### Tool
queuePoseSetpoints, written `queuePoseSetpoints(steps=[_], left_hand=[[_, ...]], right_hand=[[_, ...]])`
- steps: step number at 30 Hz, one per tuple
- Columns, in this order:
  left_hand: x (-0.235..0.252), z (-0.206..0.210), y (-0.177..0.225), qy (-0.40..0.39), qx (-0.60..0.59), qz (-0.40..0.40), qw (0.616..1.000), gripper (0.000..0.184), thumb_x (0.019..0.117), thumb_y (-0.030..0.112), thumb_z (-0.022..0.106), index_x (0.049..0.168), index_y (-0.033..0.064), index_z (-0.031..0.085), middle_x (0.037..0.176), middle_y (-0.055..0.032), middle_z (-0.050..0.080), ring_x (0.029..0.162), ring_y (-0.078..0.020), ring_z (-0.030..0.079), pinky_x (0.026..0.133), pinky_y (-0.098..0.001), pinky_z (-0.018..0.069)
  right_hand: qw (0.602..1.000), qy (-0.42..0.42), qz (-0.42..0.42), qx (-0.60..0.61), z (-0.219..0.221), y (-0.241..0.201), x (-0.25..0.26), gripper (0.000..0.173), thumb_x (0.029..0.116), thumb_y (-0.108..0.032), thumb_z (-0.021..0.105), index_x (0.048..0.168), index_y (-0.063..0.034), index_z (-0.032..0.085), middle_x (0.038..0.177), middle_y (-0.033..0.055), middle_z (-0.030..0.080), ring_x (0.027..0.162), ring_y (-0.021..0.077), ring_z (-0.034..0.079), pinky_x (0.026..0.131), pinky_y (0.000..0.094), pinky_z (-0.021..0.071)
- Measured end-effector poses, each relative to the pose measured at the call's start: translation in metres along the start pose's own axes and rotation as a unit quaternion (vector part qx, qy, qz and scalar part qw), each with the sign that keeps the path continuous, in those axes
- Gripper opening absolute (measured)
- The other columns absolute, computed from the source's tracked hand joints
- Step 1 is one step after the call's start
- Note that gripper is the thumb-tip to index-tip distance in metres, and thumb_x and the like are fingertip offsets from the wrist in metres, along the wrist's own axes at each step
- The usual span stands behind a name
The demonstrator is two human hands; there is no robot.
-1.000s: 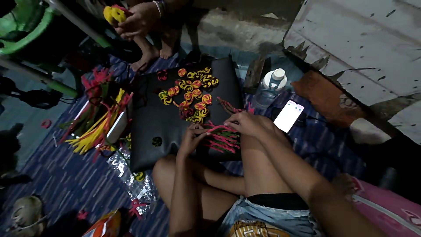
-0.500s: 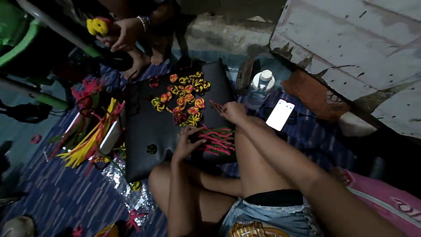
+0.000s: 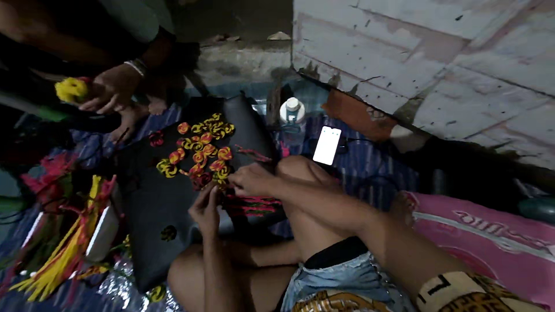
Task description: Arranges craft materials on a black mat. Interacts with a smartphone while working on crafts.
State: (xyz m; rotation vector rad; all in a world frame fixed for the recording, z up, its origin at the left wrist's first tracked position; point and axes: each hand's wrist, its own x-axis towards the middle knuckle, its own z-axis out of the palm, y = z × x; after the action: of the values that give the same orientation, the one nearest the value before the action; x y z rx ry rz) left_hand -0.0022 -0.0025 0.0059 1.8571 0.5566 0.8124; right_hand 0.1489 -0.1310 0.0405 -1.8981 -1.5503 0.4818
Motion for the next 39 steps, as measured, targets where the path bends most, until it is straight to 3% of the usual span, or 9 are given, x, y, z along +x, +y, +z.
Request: queuePoseSetpoints(steps=[6, 11, 14, 16, 18, 20, 28, 34, 39], left_hand=[[-0.002, -0.013, 0.003, -0.008, -0.102, -0.062, 0.993, 0.017, 0.0998, 0.005, 0.052, 0.096, 0.0108, 0.067, 0.078, 0.0147, 0.068, 0.066, 0.0028, 0.061, 0.063, -0.0167, 0.0532], [-0.001, -0.017, 0.014, 0.038, -0.214, -0.145, 0.965, 0.039, 0.1072, 0.010, 0.029, 0.089, 0.0229, 0.061, 0.071, 0.0174, 0.066, 0.062, 0.0036, 0.061, 0.061, -0.0151, 0.0528], [0.000, -0.018, 0.017, 0.049, -0.251, -0.179, 0.950, 0.042, 0.1099, 0.019, 0.020, 0.089, 0.0243, 0.056, 0.070, 0.0178, 0.063, 0.063, 0.0058, 0.059, 0.062, -0.0126, 0.0501], [0.001, -0.013, 0.019, 0.048, -0.272, -0.184, 0.943, 0.042, 0.1094, 0.020, 0.017, 0.092, 0.0233, 0.055, 0.074, 0.0165, 0.064, 0.067, 0.0058, 0.061, 0.062, -0.0124, 0.0510], [0.001, -0.008, 0.019, 0.036, -0.287, -0.186, 0.939, 0.043, 0.1080, 0.020, 0.018, 0.092, 0.0242, 0.057, 0.078, 0.0159, 0.067, 0.071, 0.0048, 0.064, 0.065, -0.0142, 0.0530], [-0.001, -0.008, 0.018, 0.017, -0.295, -0.192, 0.936, 0.042, 0.1073, 0.020, 0.020, 0.091, 0.0247, 0.059, 0.080, 0.0149, 0.069, 0.076, 0.0032, 0.066, 0.070, -0.0164, 0.0560], [0.000, -0.013, 0.013, 0.003, -0.341, -0.185, 0.922, 0.049, 0.1078, 0.023, 0.023, 0.081, 0.0266, 0.063, 0.073, 0.0144, 0.066, 0.063, 0.0058, 0.060, 0.056, -0.0106, 0.0481], [-0.002, -0.007, 0.014, 0.000, -0.287, -0.229, 0.930, 0.039, 0.1067, 0.022, 0.023, 0.091, 0.0255, 0.058, 0.076, 0.0143, 0.066, 0.071, 0.0035, 0.064, 0.066, -0.0153, 0.0542], [-0.001, -0.010, 0.014, 0.007, -0.337, -0.201, 0.920, 0.049, 0.1071, 0.022, 0.020, 0.082, 0.0253, 0.061, 0.074, 0.0132, 0.066, 0.066, 0.0049, 0.061, 0.057, -0.0121, 0.0498]], right_hand=[[0.997, 0.039, -0.068, 0.007, -0.009, -0.008, -0.016, 0.023, 0.1004, -0.015, 0.061, 0.108, 0.0013, 0.074, 0.106, 0.0189, 0.073, 0.106, 0.0356, 0.068, 0.091, 0.0512, 0.0529], [0.947, 0.315, -0.041, 0.038, -0.039, 0.026, -0.080, 0.018, 0.0942, -0.018, 0.072, 0.089, -0.0022, 0.078, 0.090, 0.0091, 0.075, 0.089, 0.0195, 0.071, 0.084, 0.0342, 0.0587], [0.921, 0.378, 0.090, -0.038, -0.046, 0.093, -0.141, 0.024, 0.0970, -0.023, 0.067, 0.093, -0.0017, 0.077, 0.099, 0.0124, 0.074, 0.095, 0.0241, 0.071, 0.084, 0.0394, 0.0589], [0.928, 0.316, 0.178, -0.083, -0.041, 0.132, -0.182, 0.035, 0.1038, -0.035, 0.055, 0.106, -0.0093, 0.079, 0.124, 0.0142, 0.068, 0.117, 0.0328, 0.062, 0.096, 0.0512, 0.0525], [0.942, 0.239, 0.228, -0.059, -0.031, 0.154, -0.212, 0.044, 0.1068, -0.043, 0.045, 0.114, -0.0163, 0.080, 0.151, 0.0170, 0.051, 0.143, 0.0400, 0.040, 0.116, 0.0614, 0.0312], [0.944, 0.183, 0.273, -0.038, -0.023, 0.160, -0.229, 0.051, 0.1073, -0.050, 0.040, 0.117, -0.0191, 0.079, 0.164, 0.0160, 0.035, 0.155, 0.0400, 0.020, 0.122, 0.0631, 0.0164], [0.867, 0.326, 0.371, -0.064, -0.014, 0.172, -0.229, 0.042, 0.1079, -0.036, 0.044, 0.138, -0.0167, 0.066, 0.164, 0.0204, 0.032, 0.154, 0.0465, 0.016, 0.116, 0.0734, 0.0144], [0.857, 0.359, 0.366, -0.053, -0.008, 0.171, -0.225, 0.041, 0.1076, -0.033, 0.043, 0.132, -0.0134, 0.068, 0.160, 0.0206, 0.039, 0.153, 0.0453, 0.021, 0.115, 0.0720, 0.0172], [0.844, 0.386, 0.363, -0.078, -0.011, 0.178, -0.223, 0.043, 0.1073, -0.034, 0.040, 0.137, -0.0132, 0.065, 0.161, 0.0202, 0.036, 0.153, 0.0471, 0.019, 0.113, 0.0728, 0.0192]])
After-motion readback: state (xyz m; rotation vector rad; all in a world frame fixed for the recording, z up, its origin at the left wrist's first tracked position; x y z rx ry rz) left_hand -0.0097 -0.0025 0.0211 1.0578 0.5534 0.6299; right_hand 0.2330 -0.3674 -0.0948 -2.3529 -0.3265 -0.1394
